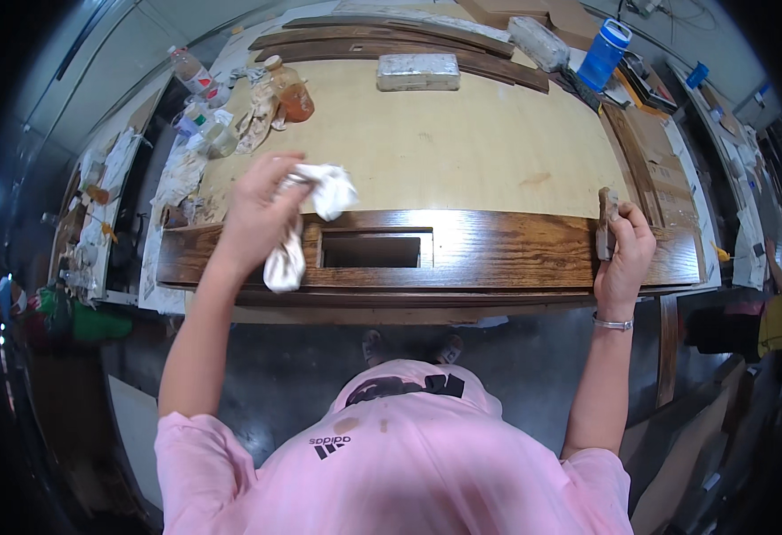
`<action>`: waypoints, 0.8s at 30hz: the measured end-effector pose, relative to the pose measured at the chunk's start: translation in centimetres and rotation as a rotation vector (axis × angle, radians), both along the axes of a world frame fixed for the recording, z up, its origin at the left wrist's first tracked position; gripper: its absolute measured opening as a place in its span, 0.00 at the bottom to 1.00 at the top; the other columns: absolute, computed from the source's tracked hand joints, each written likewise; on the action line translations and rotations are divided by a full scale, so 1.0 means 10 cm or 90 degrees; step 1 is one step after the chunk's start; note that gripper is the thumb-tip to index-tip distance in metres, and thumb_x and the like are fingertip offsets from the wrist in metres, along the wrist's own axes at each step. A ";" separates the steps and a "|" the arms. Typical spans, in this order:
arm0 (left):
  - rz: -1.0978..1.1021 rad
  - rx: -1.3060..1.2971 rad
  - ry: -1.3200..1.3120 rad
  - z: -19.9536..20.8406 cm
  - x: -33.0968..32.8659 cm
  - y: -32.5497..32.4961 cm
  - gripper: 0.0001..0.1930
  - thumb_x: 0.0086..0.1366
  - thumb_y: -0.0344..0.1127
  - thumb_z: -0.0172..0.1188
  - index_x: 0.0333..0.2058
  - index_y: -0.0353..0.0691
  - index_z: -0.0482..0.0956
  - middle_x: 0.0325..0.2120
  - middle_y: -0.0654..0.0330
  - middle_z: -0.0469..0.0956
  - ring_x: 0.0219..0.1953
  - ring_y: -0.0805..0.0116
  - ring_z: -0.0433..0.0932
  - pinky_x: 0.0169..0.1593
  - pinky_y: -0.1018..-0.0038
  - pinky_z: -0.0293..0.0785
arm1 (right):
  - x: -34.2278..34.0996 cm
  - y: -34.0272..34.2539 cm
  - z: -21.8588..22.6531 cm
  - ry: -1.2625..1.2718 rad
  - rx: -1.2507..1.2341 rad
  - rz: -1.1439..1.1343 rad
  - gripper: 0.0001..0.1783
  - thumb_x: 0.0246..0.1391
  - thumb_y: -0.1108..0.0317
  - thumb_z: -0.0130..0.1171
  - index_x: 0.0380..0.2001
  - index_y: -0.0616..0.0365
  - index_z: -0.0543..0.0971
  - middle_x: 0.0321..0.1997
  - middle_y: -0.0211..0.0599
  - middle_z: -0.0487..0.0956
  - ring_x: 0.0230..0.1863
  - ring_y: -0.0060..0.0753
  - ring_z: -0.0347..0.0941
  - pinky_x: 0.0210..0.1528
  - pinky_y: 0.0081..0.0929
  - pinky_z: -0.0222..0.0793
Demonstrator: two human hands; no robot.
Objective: The person applies a liquid from a bottle onto a cloth and wipes the surface and edges of a wooden board, then repeats the process on different sides of the board.
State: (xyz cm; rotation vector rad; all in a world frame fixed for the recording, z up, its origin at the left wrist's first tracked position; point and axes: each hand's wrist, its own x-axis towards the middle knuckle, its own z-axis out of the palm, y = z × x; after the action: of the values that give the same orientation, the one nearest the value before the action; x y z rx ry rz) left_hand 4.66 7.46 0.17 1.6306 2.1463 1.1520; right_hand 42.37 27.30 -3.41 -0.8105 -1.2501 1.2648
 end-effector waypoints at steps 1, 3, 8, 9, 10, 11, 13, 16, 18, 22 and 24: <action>-0.080 -0.004 -0.025 0.04 0.20 0.04 0.15 0.61 0.28 0.60 0.47 0.37 0.81 0.54 0.56 0.75 0.55 0.58 0.75 0.59 0.69 0.68 | 0.02 0.01 -0.01 -0.002 0.001 -0.003 0.08 0.59 0.72 0.58 0.37 0.67 0.79 0.32 0.25 0.77 0.31 0.12 0.68 0.35 0.12 0.62; -0.168 -0.092 0.019 -0.07 0.30 0.08 0.15 0.61 0.29 0.60 0.47 0.38 0.81 0.50 0.56 0.78 0.48 0.59 0.78 0.52 0.69 0.73 | 0.06 0.04 -0.03 -0.008 0.003 -0.011 0.08 0.59 0.72 0.58 0.38 0.67 0.80 0.32 0.26 0.78 0.32 0.13 0.68 0.35 0.12 0.62; 0.039 -0.156 0.290 -0.15 -0.58 -0.13 0.12 0.64 0.32 0.58 0.45 0.37 0.81 0.43 0.56 0.81 0.43 0.60 0.82 0.45 0.66 0.79 | 0.00 0.02 -0.01 0.019 0.007 -0.007 0.08 0.59 0.73 0.57 0.38 0.68 0.80 0.32 0.26 0.78 0.32 0.12 0.69 0.35 0.13 0.63; 0.040 0.003 -0.109 -0.09 -0.61 -0.12 0.12 0.67 0.31 0.56 0.47 0.37 0.80 0.43 0.55 0.81 0.41 0.62 0.83 0.43 0.68 0.80 | -0.01 0.03 -0.02 0.024 0.005 -0.011 0.09 0.59 0.73 0.57 0.38 0.68 0.79 0.32 0.26 0.78 0.32 0.12 0.68 0.34 0.13 0.63; 0.041 0.162 -0.508 -0.04 -0.62 -0.10 0.12 0.69 0.30 0.55 0.49 0.37 0.79 0.42 0.55 0.82 0.40 0.64 0.83 0.41 0.70 0.82 | -0.01 0.03 -0.02 0.022 0.004 -0.017 0.09 0.59 0.73 0.57 0.38 0.68 0.79 0.32 0.26 0.78 0.32 0.12 0.68 0.34 0.13 0.63; 0.036 0.222 -0.573 -0.04 -0.57 -0.02 0.12 0.70 0.29 0.53 0.50 0.37 0.78 0.42 0.55 0.81 0.38 0.67 0.83 0.40 0.72 0.82 | -0.02 0.03 -0.01 0.018 0.003 -0.017 0.09 0.59 0.73 0.57 0.38 0.68 0.79 0.32 0.26 0.78 0.31 0.12 0.68 0.34 0.13 0.63; -0.054 0.239 -0.645 -0.09 -0.49 0.12 0.14 0.70 0.28 0.55 0.53 0.37 0.76 0.42 0.56 0.81 0.34 0.71 0.82 0.37 0.77 0.81 | -0.01 0.03 -0.01 0.008 0.004 -0.017 0.09 0.59 0.73 0.57 0.38 0.69 0.79 0.32 0.26 0.78 0.31 0.12 0.68 0.34 0.13 0.62; -0.152 -0.080 -0.053 -0.12 -0.08 0.05 0.24 0.58 0.32 0.67 0.54 0.38 0.75 0.50 0.50 0.74 0.52 0.59 0.76 0.54 0.62 0.73 | 0.00 0.04 -0.01 0.014 -0.003 -0.020 0.09 0.59 0.73 0.57 0.38 0.69 0.79 0.32 0.27 0.78 0.32 0.12 0.68 0.34 0.13 0.62; -0.177 -0.158 0.331 0.10 0.19 -0.10 0.30 0.48 0.37 0.69 0.52 0.39 0.75 0.57 0.51 0.68 0.59 0.50 0.68 0.61 0.56 0.65 | 0.00 0.01 -0.01 0.016 -0.007 -0.059 0.09 0.59 0.73 0.56 0.38 0.68 0.80 0.32 0.26 0.77 0.32 0.13 0.68 0.34 0.14 0.62; -0.160 0.006 0.411 -0.17 0.17 0.07 0.17 0.52 0.40 0.69 0.38 0.39 0.77 0.38 0.53 0.75 0.44 0.49 0.73 0.52 0.57 0.67 | -0.01 0.01 -0.03 -0.033 0.016 -0.070 0.08 0.58 0.72 0.56 0.37 0.67 0.79 0.31 0.23 0.74 0.33 0.14 0.66 0.35 0.14 0.60; -0.178 -0.004 0.456 -0.11 0.20 0.17 0.13 0.55 0.41 0.67 0.35 0.41 0.76 0.36 0.58 0.75 0.43 0.55 0.74 0.52 0.59 0.67 | 0.11 0.12 -0.14 -0.055 0.060 -0.084 0.10 0.59 0.73 0.54 0.41 0.67 0.78 0.35 0.26 0.76 0.36 0.17 0.70 0.41 0.17 0.66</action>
State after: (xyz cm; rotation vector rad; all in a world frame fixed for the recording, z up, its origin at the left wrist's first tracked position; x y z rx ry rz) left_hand 6.63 9.14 -0.91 2.5171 2.1439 0.5141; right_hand 43.52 28.52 -4.78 -0.8722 -1.2945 1.0672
